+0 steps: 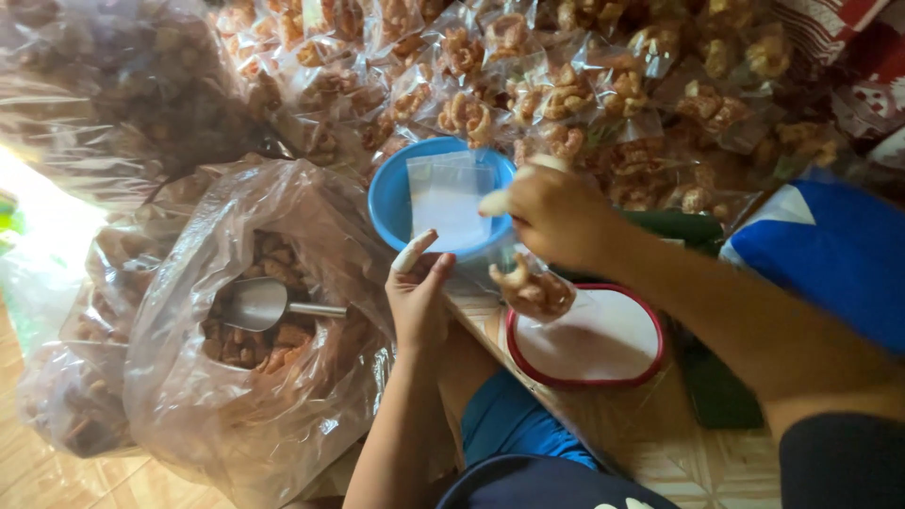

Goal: Manual packaging of snacks by scooping them into small bags and sealing them with a bag sealer.

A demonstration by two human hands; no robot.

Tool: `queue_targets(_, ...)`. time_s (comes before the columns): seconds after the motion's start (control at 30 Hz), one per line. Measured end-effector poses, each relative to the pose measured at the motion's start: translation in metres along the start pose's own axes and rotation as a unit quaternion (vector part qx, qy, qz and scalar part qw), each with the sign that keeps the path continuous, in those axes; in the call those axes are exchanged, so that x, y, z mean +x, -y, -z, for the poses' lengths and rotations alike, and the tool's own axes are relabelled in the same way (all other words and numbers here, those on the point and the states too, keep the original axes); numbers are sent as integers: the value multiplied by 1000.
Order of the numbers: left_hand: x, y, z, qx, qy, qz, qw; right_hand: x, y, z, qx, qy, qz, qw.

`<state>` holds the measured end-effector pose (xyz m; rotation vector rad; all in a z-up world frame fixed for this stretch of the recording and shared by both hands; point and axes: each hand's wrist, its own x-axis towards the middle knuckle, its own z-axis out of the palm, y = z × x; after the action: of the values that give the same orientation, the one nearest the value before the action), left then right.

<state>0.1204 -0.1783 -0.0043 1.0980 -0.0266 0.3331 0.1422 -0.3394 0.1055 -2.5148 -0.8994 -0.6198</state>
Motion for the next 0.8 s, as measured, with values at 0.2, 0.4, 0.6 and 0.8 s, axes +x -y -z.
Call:
queue_targets(0.2, 24, 5, 17, 134, 47, 51, 989, 58, -98, -71, 157, 383, -184, 892)
queue_targets(0.4, 67, 38, -3, 314, 262, 102, 907, 3, -164, -71, 241, 369, -239, 865)
queue_targets(0.6, 93, 99, -56, 234, 403, 213, 859, -66, -198, -48, 299, 276, -360, 840)
queue_targets(0.8, 126, 145, -70, 357, 513, 201, 754, -88, -198, -65, 236, 268, -359, 862)
